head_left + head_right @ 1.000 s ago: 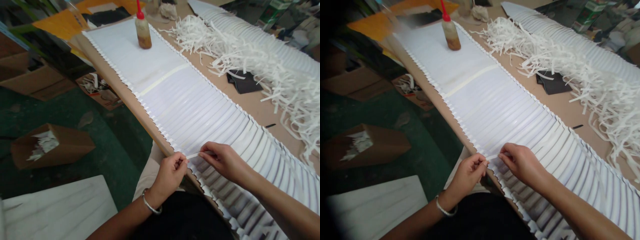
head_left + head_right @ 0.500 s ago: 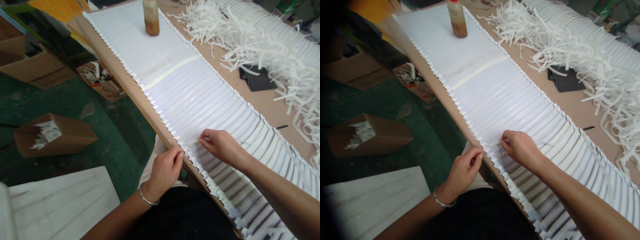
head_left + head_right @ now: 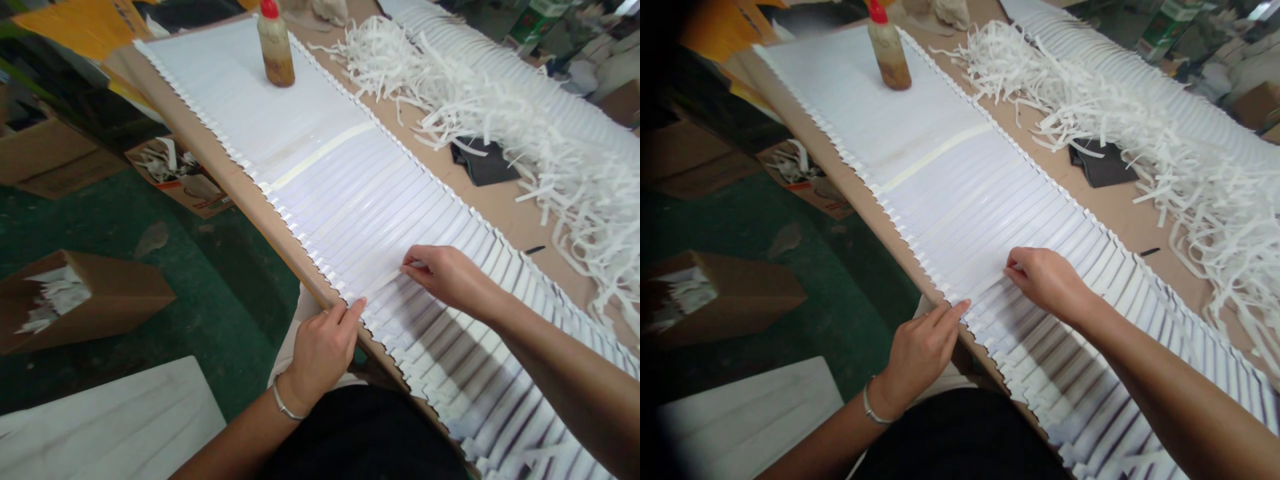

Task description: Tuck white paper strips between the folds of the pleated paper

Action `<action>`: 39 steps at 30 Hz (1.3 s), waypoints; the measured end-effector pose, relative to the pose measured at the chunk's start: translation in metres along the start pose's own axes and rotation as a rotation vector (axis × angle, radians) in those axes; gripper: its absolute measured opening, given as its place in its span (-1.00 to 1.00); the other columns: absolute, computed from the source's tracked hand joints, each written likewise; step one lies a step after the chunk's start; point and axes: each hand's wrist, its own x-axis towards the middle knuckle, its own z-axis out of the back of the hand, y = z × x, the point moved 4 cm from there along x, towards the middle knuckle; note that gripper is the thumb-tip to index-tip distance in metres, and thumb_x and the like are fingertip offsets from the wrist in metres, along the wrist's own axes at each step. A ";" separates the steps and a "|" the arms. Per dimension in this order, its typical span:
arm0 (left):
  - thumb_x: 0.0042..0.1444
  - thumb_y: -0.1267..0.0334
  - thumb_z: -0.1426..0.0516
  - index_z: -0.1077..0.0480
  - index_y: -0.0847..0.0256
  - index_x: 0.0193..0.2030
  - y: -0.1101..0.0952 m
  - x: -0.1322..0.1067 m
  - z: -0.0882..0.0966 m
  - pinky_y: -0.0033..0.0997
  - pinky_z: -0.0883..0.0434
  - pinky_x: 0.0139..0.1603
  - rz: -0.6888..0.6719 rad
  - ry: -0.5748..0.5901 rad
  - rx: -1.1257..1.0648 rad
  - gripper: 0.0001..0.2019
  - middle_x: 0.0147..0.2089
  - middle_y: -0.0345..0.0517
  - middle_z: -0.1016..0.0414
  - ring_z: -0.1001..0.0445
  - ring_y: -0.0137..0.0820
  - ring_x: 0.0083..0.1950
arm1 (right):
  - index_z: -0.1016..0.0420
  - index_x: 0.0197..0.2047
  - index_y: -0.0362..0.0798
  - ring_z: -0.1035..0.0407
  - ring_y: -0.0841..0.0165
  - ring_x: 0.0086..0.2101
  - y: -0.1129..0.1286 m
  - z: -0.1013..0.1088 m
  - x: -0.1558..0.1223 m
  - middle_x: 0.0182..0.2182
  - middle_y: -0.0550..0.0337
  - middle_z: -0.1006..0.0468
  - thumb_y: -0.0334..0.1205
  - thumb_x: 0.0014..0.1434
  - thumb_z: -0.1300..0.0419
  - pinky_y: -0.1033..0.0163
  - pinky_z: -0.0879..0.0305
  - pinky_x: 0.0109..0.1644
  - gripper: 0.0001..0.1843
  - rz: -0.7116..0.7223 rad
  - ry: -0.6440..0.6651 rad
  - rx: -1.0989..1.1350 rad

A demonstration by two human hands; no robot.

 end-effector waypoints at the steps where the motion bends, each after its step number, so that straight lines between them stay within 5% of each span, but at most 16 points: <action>1: 0.49 0.38 0.01 -0.46 0.19 0.28 0.000 0.000 -0.001 -0.34 -0.45 -0.35 -0.003 -0.020 0.002 -0.65 -0.21 -0.09 -0.60 -0.59 -0.31 -0.32 | -0.58 -0.25 0.01 -0.54 0.27 -0.36 -0.012 0.010 0.002 -0.38 0.15 -0.67 -0.15 0.29 -0.22 0.24 -0.25 -0.27 -0.86 -0.021 -0.037 -0.002; 7: 0.44 0.43 0.00 -0.48 0.22 0.25 0.001 -0.001 -0.003 -0.34 -0.41 -0.38 -0.018 -0.098 0.014 -0.65 -0.23 -0.10 -0.61 -0.58 -0.30 -0.35 | -0.57 -0.31 -0.01 -0.51 0.26 -0.35 -0.072 0.046 0.015 -0.41 0.14 -0.66 -0.16 0.23 -0.27 0.23 -0.24 -0.26 -0.88 -0.177 -0.205 -0.049; 21: 0.47 0.43 0.02 -0.45 0.22 0.25 0.002 -0.001 0.001 -0.31 -0.46 -0.35 -0.045 -0.131 0.005 -0.66 -0.19 -0.11 -0.64 -0.62 -0.31 -0.31 | -0.61 -0.26 -0.04 -0.51 0.27 -0.30 -0.079 0.034 0.034 -0.36 0.09 -0.67 -0.18 0.25 -0.29 0.25 -0.22 -0.25 -0.88 -0.222 -0.151 -0.085; 30: 0.48 0.43 0.06 -0.45 0.24 0.24 0.003 0.000 0.001 -0.34 -0.50 -0.35 -0.064 -0.167 -0.006 -0.65 -0.17 -0.10 -0.66 -0.63 -0.33 -0.32 | -0.58 -0.31 -0.07 -0.45 0.30 -0.36 -0.136 0.069 0.044 -0.41 0.13 -0.62 -0.21 0.19 -0.27 0.24 -0.21 -0.26 -0.88 -0.284 -0.357 -0.040; 39: 0.47 0.44 0.04 -0.41 0.23 0.28 0.007 -0.002 -0.003 -0.33 -0.55 -0.31 -0.077 -0.173 -0.031 -0.64 -0.14 -0.10 -0.67 -0.65 -0.31 -0.29 | -0.55 -0.34 -0.08 -0.35 0.35 -0.39 -0.156 0.055 0.060 -0.45 0.17 -0.54 -0.22 0.18 -0.23 0.24 -0.16 -0.28 -0.87 -0.338 -0.410 0.040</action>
